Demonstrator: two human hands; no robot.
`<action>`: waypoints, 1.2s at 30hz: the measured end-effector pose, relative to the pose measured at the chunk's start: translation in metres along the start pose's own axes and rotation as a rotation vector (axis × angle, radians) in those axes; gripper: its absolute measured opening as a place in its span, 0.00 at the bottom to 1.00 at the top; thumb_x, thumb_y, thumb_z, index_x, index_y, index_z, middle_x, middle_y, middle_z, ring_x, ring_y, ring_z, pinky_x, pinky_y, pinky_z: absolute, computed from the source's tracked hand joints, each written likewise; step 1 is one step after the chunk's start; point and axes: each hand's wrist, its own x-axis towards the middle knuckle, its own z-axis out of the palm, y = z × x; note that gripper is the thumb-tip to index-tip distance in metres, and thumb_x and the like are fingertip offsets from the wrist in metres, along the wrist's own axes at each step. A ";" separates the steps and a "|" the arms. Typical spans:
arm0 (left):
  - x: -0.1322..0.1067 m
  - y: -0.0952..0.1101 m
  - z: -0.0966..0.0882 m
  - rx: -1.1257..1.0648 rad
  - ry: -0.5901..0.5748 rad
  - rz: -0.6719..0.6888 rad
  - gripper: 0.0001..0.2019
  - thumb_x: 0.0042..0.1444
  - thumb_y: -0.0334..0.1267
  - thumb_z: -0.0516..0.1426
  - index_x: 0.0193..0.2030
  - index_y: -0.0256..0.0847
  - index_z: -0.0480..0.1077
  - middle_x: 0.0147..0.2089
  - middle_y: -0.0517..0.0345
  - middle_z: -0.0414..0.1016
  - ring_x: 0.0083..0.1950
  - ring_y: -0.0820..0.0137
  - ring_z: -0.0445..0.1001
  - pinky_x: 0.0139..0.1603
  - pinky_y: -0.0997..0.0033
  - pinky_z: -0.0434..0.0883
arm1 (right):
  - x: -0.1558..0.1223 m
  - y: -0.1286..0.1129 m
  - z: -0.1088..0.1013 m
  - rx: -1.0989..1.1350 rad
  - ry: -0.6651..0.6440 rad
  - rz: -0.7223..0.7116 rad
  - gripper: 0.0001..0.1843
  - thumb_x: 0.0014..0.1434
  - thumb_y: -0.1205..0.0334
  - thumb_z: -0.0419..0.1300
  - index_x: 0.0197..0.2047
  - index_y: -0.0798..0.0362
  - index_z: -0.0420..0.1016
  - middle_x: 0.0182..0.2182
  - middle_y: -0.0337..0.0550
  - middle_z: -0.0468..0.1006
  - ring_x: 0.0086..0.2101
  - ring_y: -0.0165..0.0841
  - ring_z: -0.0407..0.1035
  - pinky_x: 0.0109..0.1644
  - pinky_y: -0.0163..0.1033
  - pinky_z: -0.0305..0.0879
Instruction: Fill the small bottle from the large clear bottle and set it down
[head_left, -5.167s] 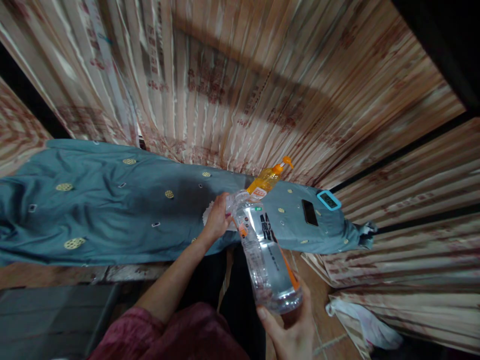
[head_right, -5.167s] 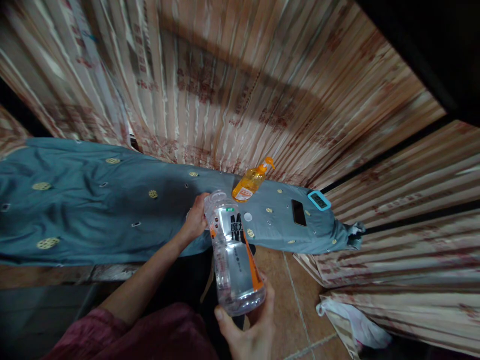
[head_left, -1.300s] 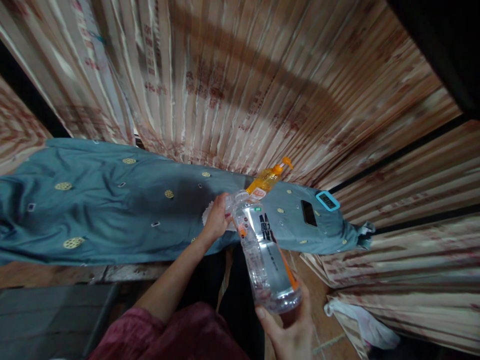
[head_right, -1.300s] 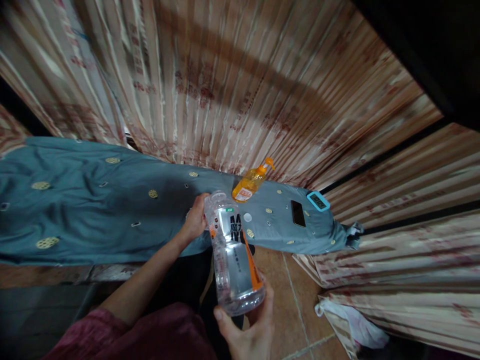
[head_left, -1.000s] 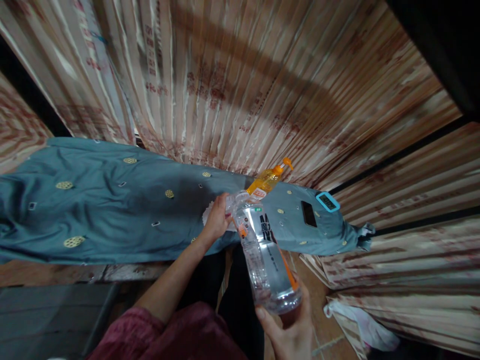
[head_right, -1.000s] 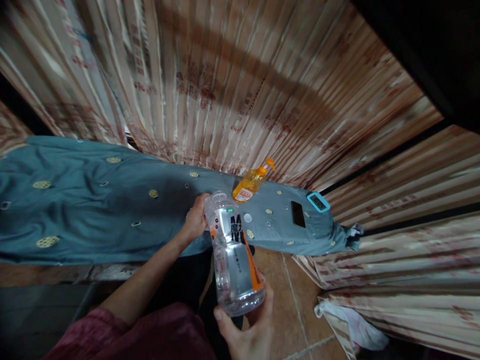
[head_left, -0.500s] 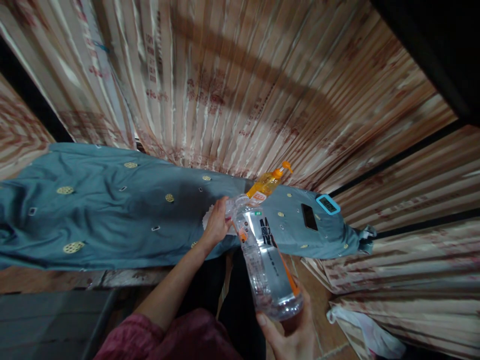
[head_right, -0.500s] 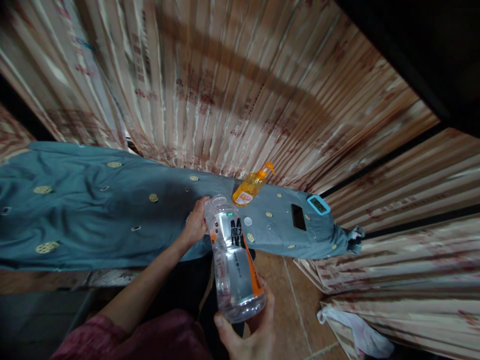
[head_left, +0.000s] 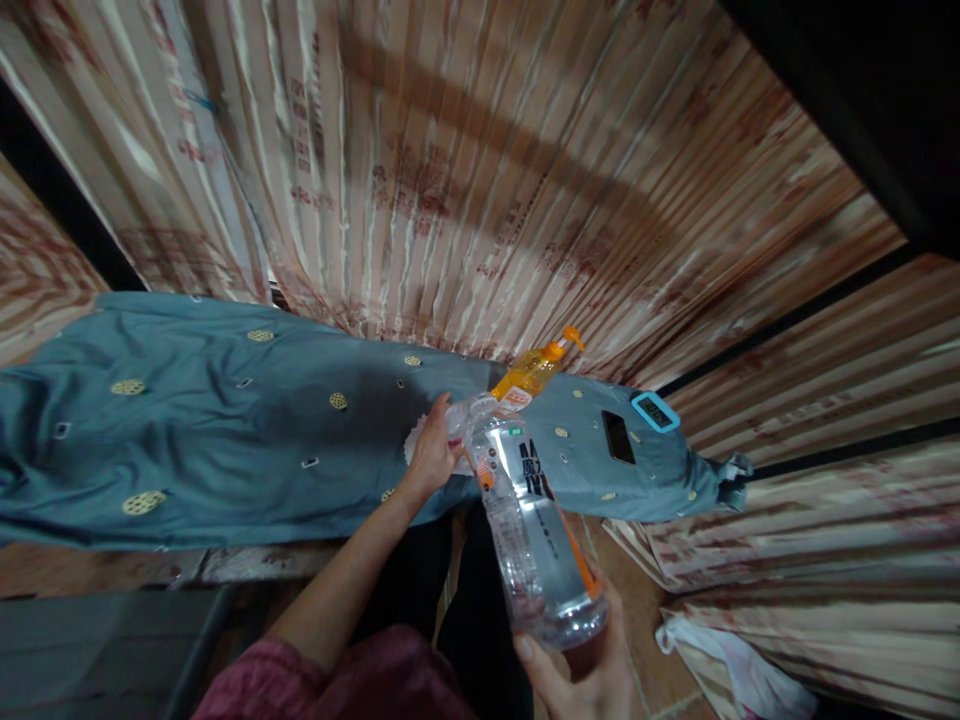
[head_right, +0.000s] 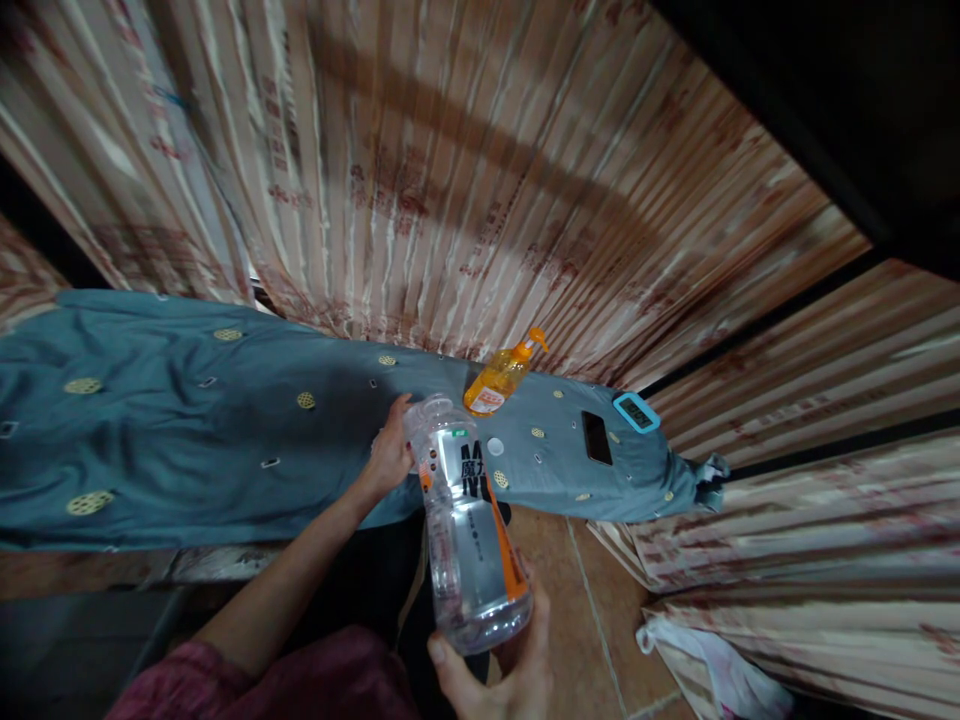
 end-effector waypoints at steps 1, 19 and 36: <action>0.000 0.000 0.000 0.005 0.003 -0.001 0.45 0.54 0.34 0.68 0.79 0.43 0.60 0.73 0.37 0.77 0.74 0.44 0.79 0.79 0.33 0.74 | 0.000 0.000 0.000 -0.002 -0.003 0.007 0.56 0.45 0.43 0.84 0.72 0.46 0.67 0.58 0.58 0.90 0.53 0.55 0.90 0.52 0.50 0.87; 0.002 0.012 -0.003 0.013 0.018 -0.019 0.33 0.52 0.32 0.67 0.67 0.42 0.71 0.64 0.41 0.81 0.66 0.46 0.82 0.71 0.40 0.79 | -0.001 -0.007 0.001 -0.071 -0.012 -0.096 0.49 0.51 0.41 0.81 0.69 0.49 0.70 0.53 0.55 0.92 0.48 0.52 0.90 0.48 0.47 0.87; 0.002 0.012 -0.003 -0.001 0.004 0.034 0.28 0.55 0.30 0.66 0.63 0.42 0.70 0.61 0.43 0.80 0.64 0.47 0.81 0.71 0.42 0.78 | -0.004 -0.021 0.005 -0.091 -0.005 -0.083 0.49 0.50 0.43 0.81 0.68 0.51 0.69 0.56 0.58 0.91 0.52 0.54 0.90 0.52 0.48 0.87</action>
